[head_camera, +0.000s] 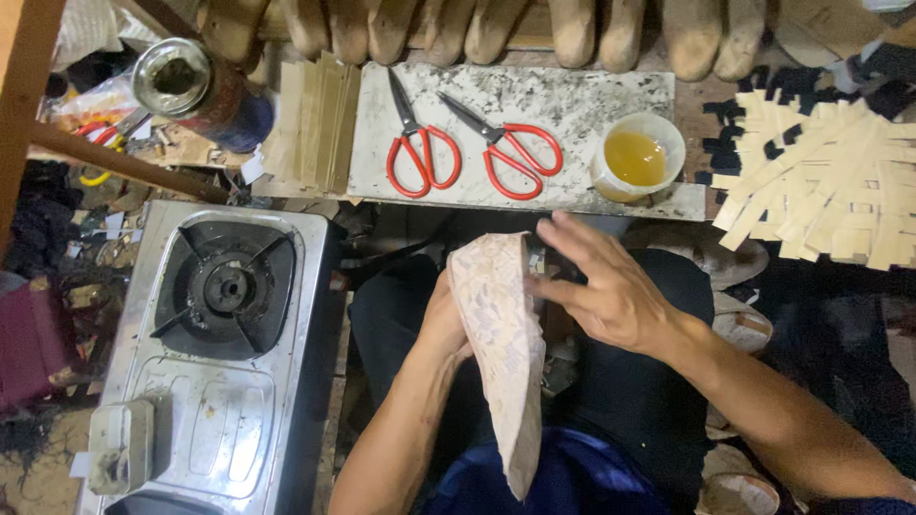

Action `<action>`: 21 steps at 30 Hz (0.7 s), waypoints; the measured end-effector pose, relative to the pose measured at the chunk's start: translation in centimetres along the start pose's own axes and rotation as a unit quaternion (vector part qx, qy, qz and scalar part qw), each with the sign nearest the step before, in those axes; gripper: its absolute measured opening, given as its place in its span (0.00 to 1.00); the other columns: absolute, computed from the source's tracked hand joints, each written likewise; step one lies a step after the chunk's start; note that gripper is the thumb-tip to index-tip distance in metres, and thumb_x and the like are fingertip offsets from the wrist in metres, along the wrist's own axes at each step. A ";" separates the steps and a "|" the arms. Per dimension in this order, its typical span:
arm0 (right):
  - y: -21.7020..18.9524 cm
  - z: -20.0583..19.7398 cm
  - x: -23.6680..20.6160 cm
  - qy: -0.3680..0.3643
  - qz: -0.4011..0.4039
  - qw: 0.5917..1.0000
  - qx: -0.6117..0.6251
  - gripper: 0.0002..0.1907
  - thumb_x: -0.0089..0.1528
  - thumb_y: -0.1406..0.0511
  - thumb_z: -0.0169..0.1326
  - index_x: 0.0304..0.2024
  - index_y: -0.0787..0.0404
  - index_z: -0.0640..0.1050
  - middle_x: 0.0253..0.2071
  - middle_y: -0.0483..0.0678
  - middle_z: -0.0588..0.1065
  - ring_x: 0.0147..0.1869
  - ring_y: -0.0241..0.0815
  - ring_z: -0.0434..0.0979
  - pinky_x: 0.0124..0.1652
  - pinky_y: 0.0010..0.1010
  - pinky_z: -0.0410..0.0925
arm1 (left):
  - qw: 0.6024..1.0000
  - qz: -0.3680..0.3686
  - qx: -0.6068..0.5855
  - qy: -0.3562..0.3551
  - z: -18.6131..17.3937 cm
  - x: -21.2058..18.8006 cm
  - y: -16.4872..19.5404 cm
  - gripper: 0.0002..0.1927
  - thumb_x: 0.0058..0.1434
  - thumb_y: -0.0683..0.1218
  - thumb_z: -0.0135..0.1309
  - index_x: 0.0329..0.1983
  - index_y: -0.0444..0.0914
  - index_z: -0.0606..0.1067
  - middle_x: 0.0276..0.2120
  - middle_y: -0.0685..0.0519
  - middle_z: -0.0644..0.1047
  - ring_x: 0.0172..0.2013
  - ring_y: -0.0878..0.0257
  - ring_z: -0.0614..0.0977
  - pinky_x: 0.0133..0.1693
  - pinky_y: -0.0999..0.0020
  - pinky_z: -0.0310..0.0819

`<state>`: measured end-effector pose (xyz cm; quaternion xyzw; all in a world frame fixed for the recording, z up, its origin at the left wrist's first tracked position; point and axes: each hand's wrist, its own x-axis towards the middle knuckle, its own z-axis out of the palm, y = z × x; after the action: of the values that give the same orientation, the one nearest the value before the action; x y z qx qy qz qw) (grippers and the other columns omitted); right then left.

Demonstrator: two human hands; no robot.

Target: The person sits on the floor and applies a yellow liquid, likely glue, from a cup onto lace shoe upper pieces, rubbing it over the fabric by hand. They turn and reposition each upper piece, then place finished pieces onto a stack on the workbench.

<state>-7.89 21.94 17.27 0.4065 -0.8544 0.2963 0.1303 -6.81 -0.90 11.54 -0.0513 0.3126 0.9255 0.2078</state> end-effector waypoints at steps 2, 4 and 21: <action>-0.4 0.0 -0.3 -0.016 -0.027 0.999 0.016 0.24 0.53 0.73 0.62 0.51 0.47 0.81 0.70 0.56 0.65 0.75 0.63 0.63 0.67 0.48 0.62 | 0.998 0.016 -0.009 0.053 -0.5 0.1 0.4 0.16 0.67 0.40 0.52 0.57 0.32 0.74 0.45 0.45 0.81 0.39 0.58 0.85 0.40 0.64 0.82; -0.9 0.3 -0.6 0.020 0.038 0.997 0.064 0.23 0.54 0.74 0.60 0.51 0.51 0.81 0.67 0.57 0.68 0.68 0.56 0.71 0.61 0.41 0.68 | 0.996 0.037 -0.021 0.082 -0.8 0.4 0.7 0.17 0.67 0.40 0.50 0.58 0.33 0.74 0.47 0.45 0.81 0.42 0.58 0.85 0.42 0.64 0.82; -2.5 1.1 -1.2 0.008 0.136 0.984 0.117 0.17 0.59 0.77 0.58 0.51 0.66 0.80 0.47 0.54 0.77 0.43 0.45 0.82 0.41 0.30 0.74 | 0.999 0.033 -0.015 0.008 -0.4 -0.3 -0.2 0.14 0.69 0.43 0.57 0.57 0.36 0.73 0.48 0.49 0.78 0.46 0.58 0.82 0.48 0.58 0.80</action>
<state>-5.15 20.79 16.87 0.2968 -0.8600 0.4125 0.0470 -6.45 -1.11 11.12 -0.0518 0.3020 0.9359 0.1741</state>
